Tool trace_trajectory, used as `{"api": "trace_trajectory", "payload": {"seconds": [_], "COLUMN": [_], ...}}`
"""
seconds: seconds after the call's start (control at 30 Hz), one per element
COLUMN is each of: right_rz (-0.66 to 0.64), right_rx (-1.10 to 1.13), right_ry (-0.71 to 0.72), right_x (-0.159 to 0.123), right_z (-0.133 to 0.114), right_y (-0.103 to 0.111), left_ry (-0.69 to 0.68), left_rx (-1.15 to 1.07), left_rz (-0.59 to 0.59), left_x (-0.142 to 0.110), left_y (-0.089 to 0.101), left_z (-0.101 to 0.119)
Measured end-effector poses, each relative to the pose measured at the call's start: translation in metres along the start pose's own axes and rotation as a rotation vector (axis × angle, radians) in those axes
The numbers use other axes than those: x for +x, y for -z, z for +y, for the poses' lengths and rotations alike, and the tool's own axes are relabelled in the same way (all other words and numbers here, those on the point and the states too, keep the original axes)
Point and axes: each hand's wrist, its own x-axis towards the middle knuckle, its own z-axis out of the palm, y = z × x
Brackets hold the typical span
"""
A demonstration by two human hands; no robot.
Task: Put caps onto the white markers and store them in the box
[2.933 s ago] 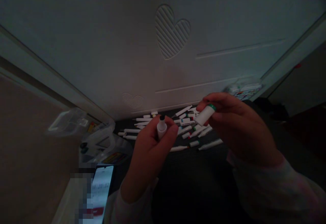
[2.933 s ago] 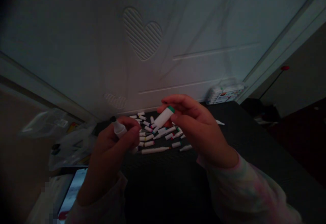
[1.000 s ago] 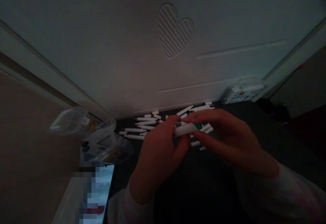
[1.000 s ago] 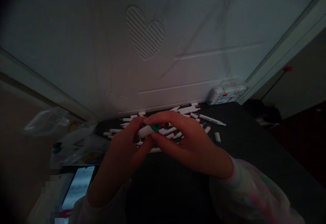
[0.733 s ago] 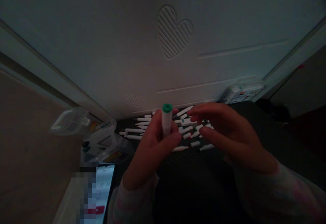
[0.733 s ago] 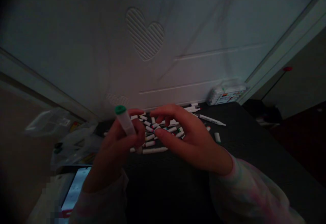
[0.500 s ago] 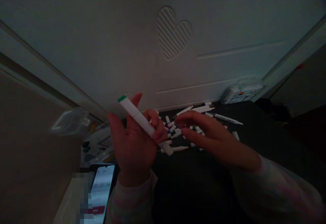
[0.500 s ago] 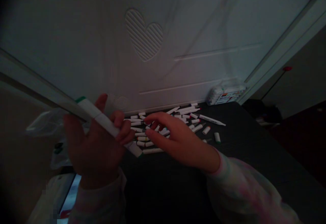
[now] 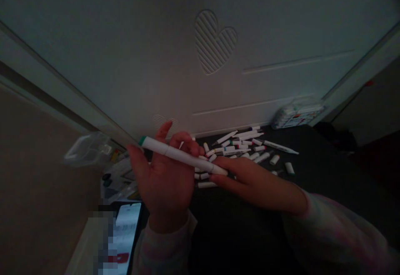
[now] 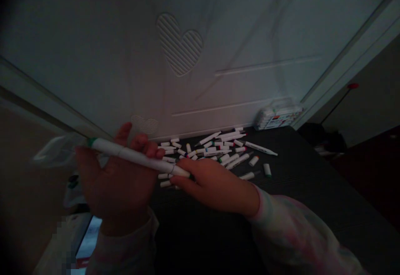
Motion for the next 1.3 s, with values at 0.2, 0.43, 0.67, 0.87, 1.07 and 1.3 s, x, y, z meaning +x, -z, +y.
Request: {"api": "trace_trajectory", "payload": {"seconds": [0.2, 0.43, 0.67, 0.87, 1.07, 1.3], "right_rz": [0.009, 0.088, 0.230, 0.267, 0.246, 0.288], "right_rx": [-0.033, -0.009, 0.064, 0.018, 0.010, -0.016], "right_ry": [-0.020, 0.049, 0.079, 0.085, 0.080, 0.085], "right_x": [-0.002, -0.006, -0.019, -0.025, -0.028, -0.031], "right_z": [0.000, 0.003, 0.001, -0.001, -0.004, -0.005], "right_y": [0.004, 0.012, 0.026, 0.034, 0.037, 0.038], "left_ry": [-0.077, -0.050, -0.048, -0.131, -0.140, -0.137], "left_rx": [0.000, 0.006, 0.058, 0.248, 0.308, 0.372], "left_rz": [0.070, 0.100, 0.085, 0.032, -0.112, -0.134], "left_x": [0.004, 0.005, 0.000, -0.003, -0.004, -0.008], "left_y": [0.009, 0.011, 0.007, 0.008, 0.008, 0.007], "left_z": [0.012, 0.010, 0.003, -0.003, -0.004, -0.007]}}
